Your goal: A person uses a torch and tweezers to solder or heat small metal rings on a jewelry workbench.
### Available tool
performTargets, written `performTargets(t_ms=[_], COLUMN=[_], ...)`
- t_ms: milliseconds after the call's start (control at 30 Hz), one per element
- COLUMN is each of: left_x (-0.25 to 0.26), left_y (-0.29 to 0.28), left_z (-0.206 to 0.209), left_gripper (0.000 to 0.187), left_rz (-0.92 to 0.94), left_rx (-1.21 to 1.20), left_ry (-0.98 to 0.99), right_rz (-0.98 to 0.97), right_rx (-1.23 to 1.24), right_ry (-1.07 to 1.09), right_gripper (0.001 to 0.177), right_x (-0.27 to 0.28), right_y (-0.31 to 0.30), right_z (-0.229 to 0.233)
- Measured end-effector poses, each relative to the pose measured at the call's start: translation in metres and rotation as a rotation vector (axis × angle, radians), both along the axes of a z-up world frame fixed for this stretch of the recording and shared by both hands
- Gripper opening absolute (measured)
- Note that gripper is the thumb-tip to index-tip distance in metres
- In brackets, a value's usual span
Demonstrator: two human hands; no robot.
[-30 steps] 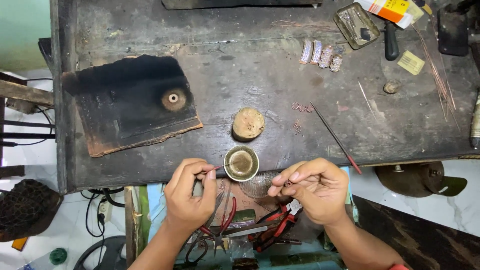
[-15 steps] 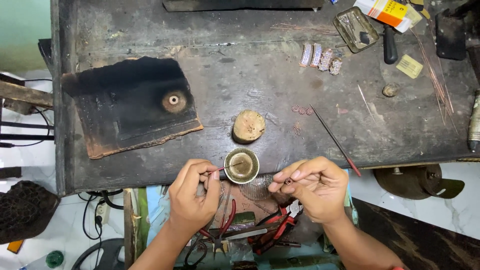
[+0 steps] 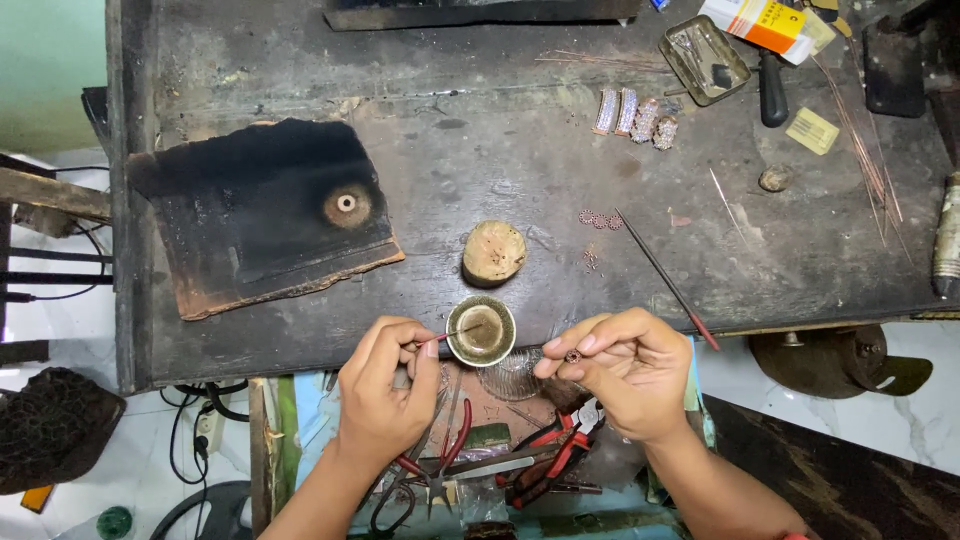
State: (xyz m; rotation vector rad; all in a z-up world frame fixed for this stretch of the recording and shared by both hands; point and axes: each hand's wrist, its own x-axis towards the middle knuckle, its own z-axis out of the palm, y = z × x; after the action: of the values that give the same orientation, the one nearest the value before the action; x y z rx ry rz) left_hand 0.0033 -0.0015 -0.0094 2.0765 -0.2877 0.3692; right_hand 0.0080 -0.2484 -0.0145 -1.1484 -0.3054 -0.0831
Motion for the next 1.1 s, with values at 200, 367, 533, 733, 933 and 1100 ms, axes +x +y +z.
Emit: performTargets(t_ms=[200,367,533,733,933,1100], left_x=[0.001,0.004,0.008,0.007,0.008,0.008], left_y=[0.001,-0.002,0.000,-0.002,-0.004,-0.006], left_z=[-0.001,-0.010,-0.017,-0.021,-0.027,-0.023], left_gripper=[0.012,0.004,0.004,0.004,0.006,0.005], left_rz=[-0.036,0.042,0.022,0.027,0.027,0.035], left_rx=[0.028,-0.056,-0.026,0.031,0.036,0.012], left_ry=[-0.010,-0.077,-0.103,-0.132,-0.163,-0.156], right_rz=[0.002,-0.013,-0.131,-0.144,-0.147,-0.153], right_rx=[-0.026,0.011,-0.201,-0.260,-0.307,-0.336], right_ry=[-0.013,-0.036,0.072,0.157,0.158,0.160], right_gripper=[0.020,0.023,0.022,0.022,0.022,0.023], right_x=[0.003,0.011,0.007,0.004,0.010,0.011], right_y=[0.000,-0.001,0.006,0.013,0.014,0.014], right_z=[0.002,-0.005,0.008,-0.020,-0.027,-0.028])
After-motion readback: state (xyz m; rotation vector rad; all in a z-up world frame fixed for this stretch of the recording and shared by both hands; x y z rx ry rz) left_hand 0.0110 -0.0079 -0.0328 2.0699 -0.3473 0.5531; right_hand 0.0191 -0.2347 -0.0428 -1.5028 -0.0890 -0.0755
